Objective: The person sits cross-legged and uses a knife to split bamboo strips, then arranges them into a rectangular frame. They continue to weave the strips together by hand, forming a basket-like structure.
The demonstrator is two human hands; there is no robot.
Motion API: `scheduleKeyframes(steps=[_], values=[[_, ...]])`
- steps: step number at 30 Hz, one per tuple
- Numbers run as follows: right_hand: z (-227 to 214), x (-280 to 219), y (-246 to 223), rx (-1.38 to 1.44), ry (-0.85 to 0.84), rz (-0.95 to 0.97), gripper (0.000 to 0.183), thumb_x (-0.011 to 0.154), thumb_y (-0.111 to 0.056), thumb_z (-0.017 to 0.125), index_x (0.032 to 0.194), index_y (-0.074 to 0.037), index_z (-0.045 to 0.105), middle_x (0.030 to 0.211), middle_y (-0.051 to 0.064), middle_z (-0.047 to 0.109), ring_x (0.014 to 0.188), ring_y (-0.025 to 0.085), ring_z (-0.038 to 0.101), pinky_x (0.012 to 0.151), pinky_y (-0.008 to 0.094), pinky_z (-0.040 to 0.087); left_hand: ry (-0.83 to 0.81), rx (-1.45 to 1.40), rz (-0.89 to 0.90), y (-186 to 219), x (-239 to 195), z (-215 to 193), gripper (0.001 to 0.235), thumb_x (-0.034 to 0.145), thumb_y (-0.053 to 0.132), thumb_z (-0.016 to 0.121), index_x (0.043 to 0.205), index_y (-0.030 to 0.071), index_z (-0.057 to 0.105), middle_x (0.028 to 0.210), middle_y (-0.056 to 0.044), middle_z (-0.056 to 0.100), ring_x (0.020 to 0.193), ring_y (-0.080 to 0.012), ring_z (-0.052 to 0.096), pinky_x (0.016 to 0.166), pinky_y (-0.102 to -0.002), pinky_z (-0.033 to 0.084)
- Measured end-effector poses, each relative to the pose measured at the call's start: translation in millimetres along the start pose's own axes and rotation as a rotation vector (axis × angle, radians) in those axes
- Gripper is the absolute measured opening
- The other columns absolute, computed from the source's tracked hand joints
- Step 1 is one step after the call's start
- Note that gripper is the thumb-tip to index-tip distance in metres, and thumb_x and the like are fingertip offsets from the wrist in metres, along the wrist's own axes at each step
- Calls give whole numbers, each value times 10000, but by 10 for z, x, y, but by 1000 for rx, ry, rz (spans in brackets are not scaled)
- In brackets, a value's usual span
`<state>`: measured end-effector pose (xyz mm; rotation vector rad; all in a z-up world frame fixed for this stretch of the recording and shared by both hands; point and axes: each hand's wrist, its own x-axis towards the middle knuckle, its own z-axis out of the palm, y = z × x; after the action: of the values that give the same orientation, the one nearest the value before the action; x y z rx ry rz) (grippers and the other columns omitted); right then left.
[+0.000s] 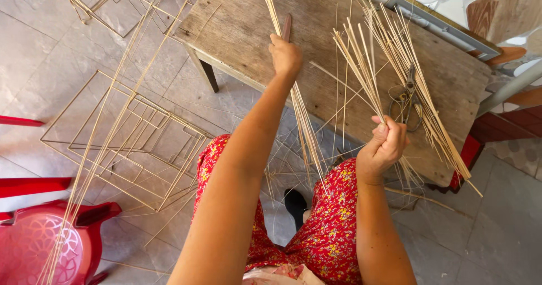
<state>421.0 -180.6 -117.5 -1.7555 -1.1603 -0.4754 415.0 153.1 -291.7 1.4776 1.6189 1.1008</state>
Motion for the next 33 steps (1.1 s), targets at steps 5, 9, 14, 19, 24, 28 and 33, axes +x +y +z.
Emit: scheduleKeyframes(steps=[5,9,14,19,24,28,33], values=[[28,23,37,25,-14,27,205,1154,-129,470,1159,0,629,1057,73,687,827,189,582,826,349,461,-112,-75,-115,313,-139,-36,716,868,81,600,1489,-52,270,1301,-351,523,1213,-503,551,1039,-501,448],[43,14,50,14,-22,8,215,1160,-129,460,1152,-14,642,1068,64,687,834,190,580,839,344,469,-121,-86,-34,498,-169,-278,782,854,35,575,1520,-101,188,1335,-373,448,1185,-501,538,1015,-486,466],[54,5,47,7,-29,3,199,1149,-119,474,1132,-14,643,1052,64,683,810,184,590,839,357,463,-253,69,99,340,-41,-191,702,832,90,651,1414,-103,309,1368,-341,456,1218,-489,484,1062,-497,417],[88,10,90,77,-49,45,201,1143,-119,477,1144,-7,644,1046,89,663,809,197,586,749,346,485,-320,141,328,122,32,-378,303,909,88,631,1192,-16,610,1259,-269,626,1246,-432,570,1099,-468,472],[74,-22,268,79,-65,18,213,1151,-129,475,1166,2,643,1073,102,677,831,201,600,743,352,482,-199,-45,544,-13,-65,-1509,364,851,82,727,1208,38,669,1205,-224,644,1130,-425,613,993,-466,501],[32,-92,405,117,-60,58,223,1179,-127,472,1162,1,655,1062,105,674,827,195,572,748,352,482,-33,92,644,-316,-59,-3159,376,888,69,758,1248,53,651,1265,-174,633,1172,-413,578,1007,-466,486],[-8,-145,445,99,-71,-75,231,1180,-101,434,1196,11,636,1105,117,685,850,211,581,764,366,486,207,536,507,-890,-113,-5017,413,959,189,805,1280,4,624,1293,-184,626,1200,-403,550,1024,-495,464]])
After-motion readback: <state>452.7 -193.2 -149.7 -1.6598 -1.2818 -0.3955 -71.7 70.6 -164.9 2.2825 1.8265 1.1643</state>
